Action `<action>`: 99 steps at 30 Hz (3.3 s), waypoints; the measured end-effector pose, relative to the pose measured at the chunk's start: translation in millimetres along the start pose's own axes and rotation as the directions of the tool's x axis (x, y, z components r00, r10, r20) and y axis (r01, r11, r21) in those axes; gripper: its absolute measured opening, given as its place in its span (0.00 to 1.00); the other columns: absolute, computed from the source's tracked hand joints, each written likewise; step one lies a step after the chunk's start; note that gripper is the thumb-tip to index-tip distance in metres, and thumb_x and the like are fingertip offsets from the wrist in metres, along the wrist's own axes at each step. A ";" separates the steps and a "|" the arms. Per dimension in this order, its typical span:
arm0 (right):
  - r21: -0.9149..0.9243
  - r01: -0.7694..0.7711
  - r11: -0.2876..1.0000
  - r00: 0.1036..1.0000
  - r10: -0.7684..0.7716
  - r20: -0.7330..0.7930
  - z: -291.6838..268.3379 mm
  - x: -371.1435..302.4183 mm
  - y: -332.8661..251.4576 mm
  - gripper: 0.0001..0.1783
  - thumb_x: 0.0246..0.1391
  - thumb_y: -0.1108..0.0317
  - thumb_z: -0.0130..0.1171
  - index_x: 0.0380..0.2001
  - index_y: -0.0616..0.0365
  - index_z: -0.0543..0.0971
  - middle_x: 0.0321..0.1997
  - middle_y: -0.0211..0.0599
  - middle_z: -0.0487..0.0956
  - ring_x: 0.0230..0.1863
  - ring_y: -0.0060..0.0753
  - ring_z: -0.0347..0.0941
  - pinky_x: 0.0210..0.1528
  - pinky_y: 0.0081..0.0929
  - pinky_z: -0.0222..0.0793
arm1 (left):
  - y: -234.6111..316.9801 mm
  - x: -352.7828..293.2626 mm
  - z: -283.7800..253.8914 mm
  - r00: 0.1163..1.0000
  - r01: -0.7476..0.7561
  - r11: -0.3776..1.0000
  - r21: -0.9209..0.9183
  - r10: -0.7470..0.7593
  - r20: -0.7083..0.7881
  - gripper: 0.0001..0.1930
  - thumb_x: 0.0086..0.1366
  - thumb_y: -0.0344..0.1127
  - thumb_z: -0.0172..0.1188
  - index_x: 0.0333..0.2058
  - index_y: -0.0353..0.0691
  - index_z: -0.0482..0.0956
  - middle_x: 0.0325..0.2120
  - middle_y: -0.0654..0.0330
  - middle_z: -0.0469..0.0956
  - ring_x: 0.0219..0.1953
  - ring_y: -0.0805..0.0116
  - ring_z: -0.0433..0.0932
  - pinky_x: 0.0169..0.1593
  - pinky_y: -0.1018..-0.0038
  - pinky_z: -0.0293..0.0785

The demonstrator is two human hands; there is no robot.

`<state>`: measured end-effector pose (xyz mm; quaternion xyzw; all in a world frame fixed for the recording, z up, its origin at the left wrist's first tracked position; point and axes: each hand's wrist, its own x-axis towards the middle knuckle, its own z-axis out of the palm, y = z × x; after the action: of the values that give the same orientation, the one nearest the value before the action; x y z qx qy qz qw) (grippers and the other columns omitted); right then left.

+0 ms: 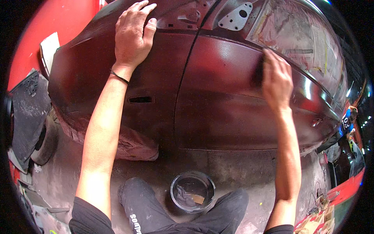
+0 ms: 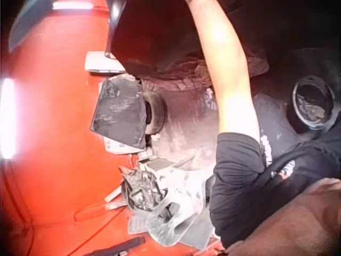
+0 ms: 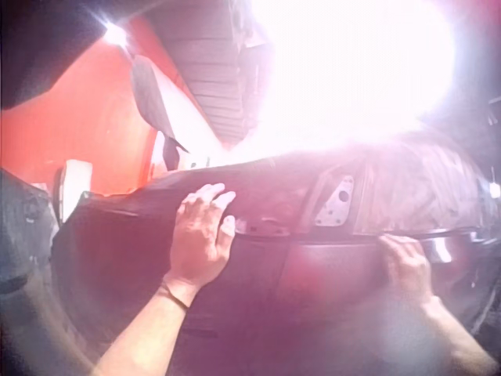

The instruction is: The person walks through a garage and sits on the floor to sand a maroon car door with a sanding block. They repeatedly dip the block in a bucket of water and sand the door surface, then wipe it with a cloth.

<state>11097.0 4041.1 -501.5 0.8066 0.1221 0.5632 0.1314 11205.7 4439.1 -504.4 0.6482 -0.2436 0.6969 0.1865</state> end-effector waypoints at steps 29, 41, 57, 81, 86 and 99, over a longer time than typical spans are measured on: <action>0.319 -0.042 0.947 0.995 0.068 -0.071 52.2 -37.5 -170.2 0.25 0.69 0.65 0.60 0.68 0.43 0.79 0.76 0.30 0.73 0.80 0.45 0.62 0.81 0.55 0.50 | 0.1 2.7 2.8 1.000 -0.026 0.999 0.030 0.025 0.009 0.21 0.71 0.39 0.58 0.59 0.40 0.79 0.61 0.49 0.77 0.66 0.47 0.72 0.71 0.52 0.64; 0.303 -0.118 0.946 0.979 0.162 -0.127 65.3 -23.9 -213.5 0.22 0.75 0.62 0.52 0.69 0.44 0.77 0.77 0.28 0.72 0.81 0.44 0.58 0.83 0.50 0.43 | -10.7 -5.7 4.3 0.998 -0.048 0.999 0.002 0.048 -0.044 0.20 0.69 0.36 0.58 0.58 0.40 0.79 0.59 0.49 0.78 0.66 0.49 0.73 0.71 0.53 0.64; 0.165 -0.053 0.985 0.998 0.057 -0.020 42.6 -63.0 -68.4 0.26 0.74 0.62 0.53 0.72 0.39 0.74 0.79 0.28 0.70 0.82 0.43 0.58 0.83 0.51 0.44 | -31.4 -6.7 16.1 0.995 -0.102 0.994 -0.024 0.102 0.020 0.20 0.76 0.42 0.55 0.63 0.48 0.80 0.63 0.57 0.78 0.68 0.56 0.73 0.73 0.59 0.62; -0.147 -0.359 0.922 0.903 0.303 -0.303 9.4 -62.8 184.5 0.17 0.65 0.69 0.49 0.51 0.58 0.84 0.54 0.46 0.84 0.56 0.50 0.79 0.61 0.43 0.74 | -3.2 -5.9 29.4 0.987 -0.096 0.991 0.088 0.084 0.137 0.24 0.82 0.42 0.44 0.70 0.44 0.71 0.71 0.55 0.69 0.75 0.55 0.64 0.77 0.58 0.56; 0.242 -0.206 0.948 0.918 0.273 -0.287 32.5 -3.9 -45.3 0.20 0.60 0.69 0.56 0.55 0.54 0.83 0.59 0.40 0.83 0.66 0.51 0.74 0.75 0.53 0.58 | -9.4 -4.3 26.6 0.984 -0.101 0.992 0.072 0.089 0.156 0.24 0.82 0.42 0.43 0.71 0.44 0.71 0.71 0.56 0.69 0.75 0.56 0.64 0.77 0.58 0.55; -0.072 -0.322 0.944 0.909 0.287 -0.303 6.2 -37.8 117.6 0.14 0.62 0.68 0.56 0.49 0.53 0.84 0.53 0.39 0.84 0.58 0.48 0.76 0.63 0.46 0.71 | -6.5 -9.3 21.8 0.989 -0.052 0.997 0.056 0.044 0.143 0.24 0.82 0.43 0.42 0.70 0.45 0.73 0.72 0.56 0.69 0.76 0.56 0.63 0.78 0.60 0.52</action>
<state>11095.9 3917.6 -495.6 0.7156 -0.0216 0.6946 0.0711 11227.9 4432.2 -512.1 0.6954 -0.2511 0.6602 0.1325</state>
